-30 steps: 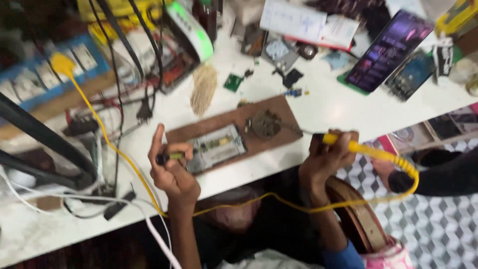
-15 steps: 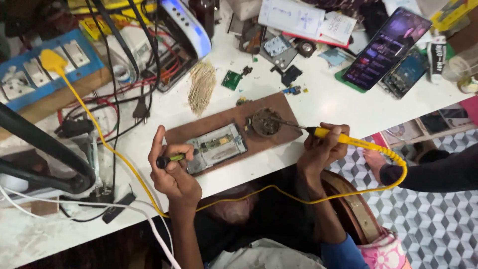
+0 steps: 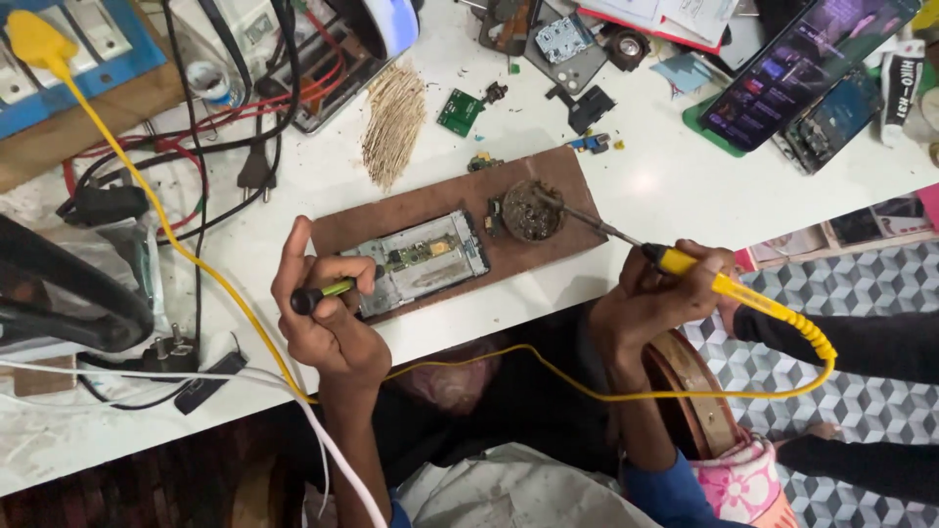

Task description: The person uses a soldering iron and a screwdriver to work on the internal components of a disassembled mobile phone. They repeatedly apply heat and solder to the circuit board while holding the device steady.

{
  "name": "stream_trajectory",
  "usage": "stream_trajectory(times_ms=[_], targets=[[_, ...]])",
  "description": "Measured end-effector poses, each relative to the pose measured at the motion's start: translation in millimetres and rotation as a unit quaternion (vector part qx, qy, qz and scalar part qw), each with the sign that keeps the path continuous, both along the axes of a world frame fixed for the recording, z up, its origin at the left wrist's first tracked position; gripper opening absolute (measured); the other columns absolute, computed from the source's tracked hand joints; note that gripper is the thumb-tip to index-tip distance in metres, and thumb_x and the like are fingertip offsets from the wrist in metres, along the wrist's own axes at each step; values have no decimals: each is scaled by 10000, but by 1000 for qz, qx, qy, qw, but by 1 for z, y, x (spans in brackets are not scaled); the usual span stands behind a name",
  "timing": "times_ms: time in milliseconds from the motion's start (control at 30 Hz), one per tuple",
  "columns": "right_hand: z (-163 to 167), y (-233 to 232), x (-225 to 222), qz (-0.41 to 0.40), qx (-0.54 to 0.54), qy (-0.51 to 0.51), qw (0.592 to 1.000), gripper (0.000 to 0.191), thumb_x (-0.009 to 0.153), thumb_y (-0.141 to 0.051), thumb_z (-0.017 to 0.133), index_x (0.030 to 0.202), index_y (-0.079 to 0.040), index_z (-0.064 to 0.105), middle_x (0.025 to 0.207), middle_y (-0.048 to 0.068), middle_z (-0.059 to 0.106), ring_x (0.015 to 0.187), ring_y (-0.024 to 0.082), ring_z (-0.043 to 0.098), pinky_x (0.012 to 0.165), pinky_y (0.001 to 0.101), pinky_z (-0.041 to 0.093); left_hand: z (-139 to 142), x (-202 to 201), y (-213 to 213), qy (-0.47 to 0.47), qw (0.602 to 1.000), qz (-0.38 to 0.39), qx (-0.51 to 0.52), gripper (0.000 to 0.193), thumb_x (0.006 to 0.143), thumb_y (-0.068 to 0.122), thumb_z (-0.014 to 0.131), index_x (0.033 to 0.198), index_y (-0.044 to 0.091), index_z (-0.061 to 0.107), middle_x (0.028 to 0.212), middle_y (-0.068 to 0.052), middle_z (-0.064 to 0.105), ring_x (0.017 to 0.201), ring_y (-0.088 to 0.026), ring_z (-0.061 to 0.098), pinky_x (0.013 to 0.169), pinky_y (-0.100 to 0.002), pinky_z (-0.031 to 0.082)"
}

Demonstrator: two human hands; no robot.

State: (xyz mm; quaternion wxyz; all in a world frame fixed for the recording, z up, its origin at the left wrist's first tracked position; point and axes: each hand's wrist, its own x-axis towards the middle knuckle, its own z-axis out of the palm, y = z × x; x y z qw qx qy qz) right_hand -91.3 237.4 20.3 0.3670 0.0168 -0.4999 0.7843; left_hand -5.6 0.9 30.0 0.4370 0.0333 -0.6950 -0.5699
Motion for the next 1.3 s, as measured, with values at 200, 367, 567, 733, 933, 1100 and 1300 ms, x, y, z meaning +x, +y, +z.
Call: stream_trajectory(times_ms=[200, 367, 567, 733, 933, 1100, 1300], targets=[[4, -21, 20, 43, -20, -32, 998, 329, 1113, -338, 527, 952, -56, 474, 646, -6, 360, 473, 77, 296, 439, 248, 244, -3, 3, -1, 5, 1000, -22, 7, 645, 1197, 462, 332, 1557, -72, 359, 822, -83, 635, 720, -98, 534, 674, -217, 442], [1, -40, 25, 101, 18, -41, 994, 336, 1106, -346, 527, 932, -67, 459, 636, -7, 373, 457, 63, 283, 416, 241, 233, -5, 2, -4, 26, 998, -50, 19, 626, 1205, 463, 340, 1547, -60, 370, 881, -100, 639, 776, -138, 566, 826, -298, 525], [-10, -59, 28, 89, 38, -63, 993, 330, 1116, -335, 505, 939, -60, 460, 673, 1, 402, 473, 71, 316, 424, 247, 251, 1, 4, -7, 22, 997, -69, 0, 588, 1210, 449, 319, 1537, -33, 401, 844, -78, 632, 751, -122, 567, 820, -278, 526], [-14, -61, 29, 51, 82, -56, 994, 364, 1128, -357, 499, 926, -56, 468, 642, 11, 414, 464, 74, 338, 424, 229, 254, -1, 3, -7, 27, 997, -66, 2, 521, 1224, 402, 316, 1492, -37, 406, 851, -98, 656, 719, -128, 564, 853, -309, 525], [-18, -57, 34, 47, 72, -60, 994, 374, 1127, -363, 495, 940, -41, 468, 677, 37, 439, 441, 88, 365, 407, 220, 261, -8, 1, -8, 45, 997, -64, -8, 550, 1207, 430, 324, 1517, -17, 404, 824, -104, 667, 684, -118, 562, 770, -253, 503], [-24, -55, 36, 18, 120, -60, 991, 393, 1145, -373, 495, 952, -31, 478, 704, 42, 435, 460, 93, 376, 412, 219, 279, -7, 2, -7, 37, 997, -61, -17, 540, 1216, 427, 315, 1532, -4, 395, 795, -83, 650, 685, -102, 563, 802, -257, 501], [-24, -55, 36, 48, 68, -58, 995, 355, 1123, -341, 524, 947, -40, 463, 728, 34, 434, 450, 86, 364, 393, 220, 259, -1, 3, -7, 25, 998, -50, -25, 546, 1214, 424, 304, 1523, -21, 373, 805, -76, 643, 705, -94, 570, 954, -287, 477]])
